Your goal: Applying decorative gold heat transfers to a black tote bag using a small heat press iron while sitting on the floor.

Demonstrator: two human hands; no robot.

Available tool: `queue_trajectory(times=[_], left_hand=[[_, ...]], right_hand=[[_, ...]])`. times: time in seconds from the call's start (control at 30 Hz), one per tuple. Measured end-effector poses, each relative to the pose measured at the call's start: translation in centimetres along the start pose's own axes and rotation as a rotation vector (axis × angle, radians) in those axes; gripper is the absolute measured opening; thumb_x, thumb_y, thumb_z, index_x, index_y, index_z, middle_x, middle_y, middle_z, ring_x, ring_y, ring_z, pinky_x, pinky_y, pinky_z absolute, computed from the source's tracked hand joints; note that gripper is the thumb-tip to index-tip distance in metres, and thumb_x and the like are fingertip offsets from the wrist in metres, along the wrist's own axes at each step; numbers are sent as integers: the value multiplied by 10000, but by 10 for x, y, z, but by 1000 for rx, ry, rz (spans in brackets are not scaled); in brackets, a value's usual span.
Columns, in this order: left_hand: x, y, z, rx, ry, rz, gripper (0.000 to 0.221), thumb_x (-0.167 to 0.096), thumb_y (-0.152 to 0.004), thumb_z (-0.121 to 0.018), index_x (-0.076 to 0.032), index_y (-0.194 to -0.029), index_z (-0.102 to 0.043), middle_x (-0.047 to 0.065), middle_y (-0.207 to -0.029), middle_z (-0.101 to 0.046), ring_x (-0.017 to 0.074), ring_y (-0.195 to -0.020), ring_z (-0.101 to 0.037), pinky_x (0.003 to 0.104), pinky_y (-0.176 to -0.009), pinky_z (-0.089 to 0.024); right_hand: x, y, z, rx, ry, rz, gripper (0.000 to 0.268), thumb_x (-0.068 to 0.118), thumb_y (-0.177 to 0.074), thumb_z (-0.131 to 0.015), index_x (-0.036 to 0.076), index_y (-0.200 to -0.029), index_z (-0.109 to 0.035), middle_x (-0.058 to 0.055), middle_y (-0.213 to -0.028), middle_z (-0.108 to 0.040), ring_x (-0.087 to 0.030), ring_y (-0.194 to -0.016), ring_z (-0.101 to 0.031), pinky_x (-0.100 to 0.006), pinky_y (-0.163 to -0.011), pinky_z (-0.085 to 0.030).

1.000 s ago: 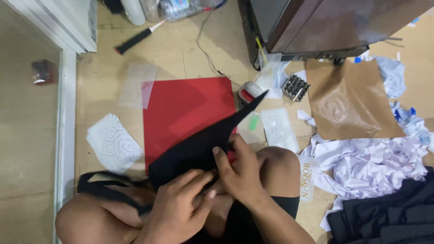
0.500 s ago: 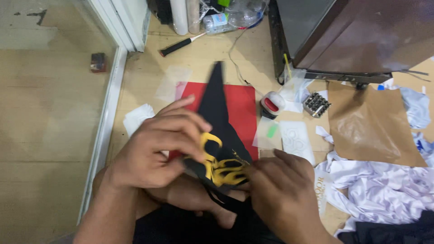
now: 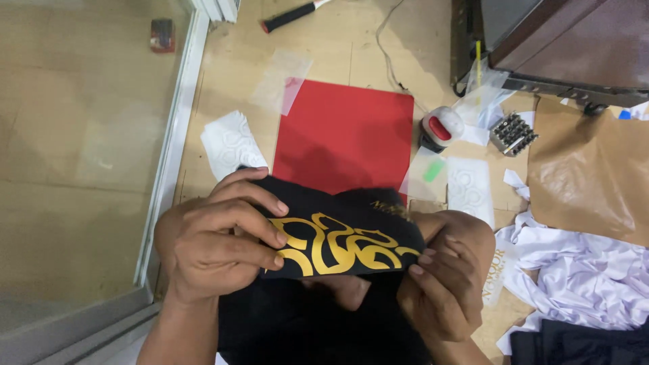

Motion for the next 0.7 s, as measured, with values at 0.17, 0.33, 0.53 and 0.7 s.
queue_trajectory(times=[0.17, 0.33, 0.53, 0.7], left_hand=[[3, 5, -3, 0, 20, 1, 167, -98, -631, -872, -176, -719, -754, -36, -827, -718, 214, -1033, -707, 529, -1149, -476], [6, 9, -5, -11, 13, -2, 150, -143, -637, -870, -200, -710, -752, -46, -825, -724, 204, -1033, -700, 525, -1143, -474], [13, 18, -9, -16, 56, 20, 154, -143, -683, -874, -181, -714, -728, -39, -846, -731, 174, -959, -735, 514, -1124, -518], [21, 23, -7, -66, 90, 30, 202, -15, -784, -845, -140, -875, -715, -8, -921, -739, 161, -976, -753, 425, -1023, -587]], right_hand=[[-6, 7, 8, 50, 30, 13, 249, -114, -771, -748, 59, -911, -635, -115, -908, -668, -284, -907, -707, -553, -1030, -557], [-10, 12, 7, 98, 73, 26, 258, -68, -786, -778, 82, -923, -620, -82, -926, -654, -284, -919, -709, -543, -1034, -544], [-14, 13, 11, 89, 82, 30, 243, -44, -799, -785, 96, -932, -638, -63, -920, -640, -262, -904, -689, -532, -1041, -539], [-13, 7, 7, 97, 67, 63, 222, -10, -763, -809, 74, -916, -673, -74, -905, -630, -258, -879, -673, -526, -1009, -537]])
Point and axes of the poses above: each hand's wrist, its own y-axis away from the middle knuckle, its own z-axis out of the back of the hand, x = y × z, the point moved 8 cm from there along -y, towards the middle knuckle
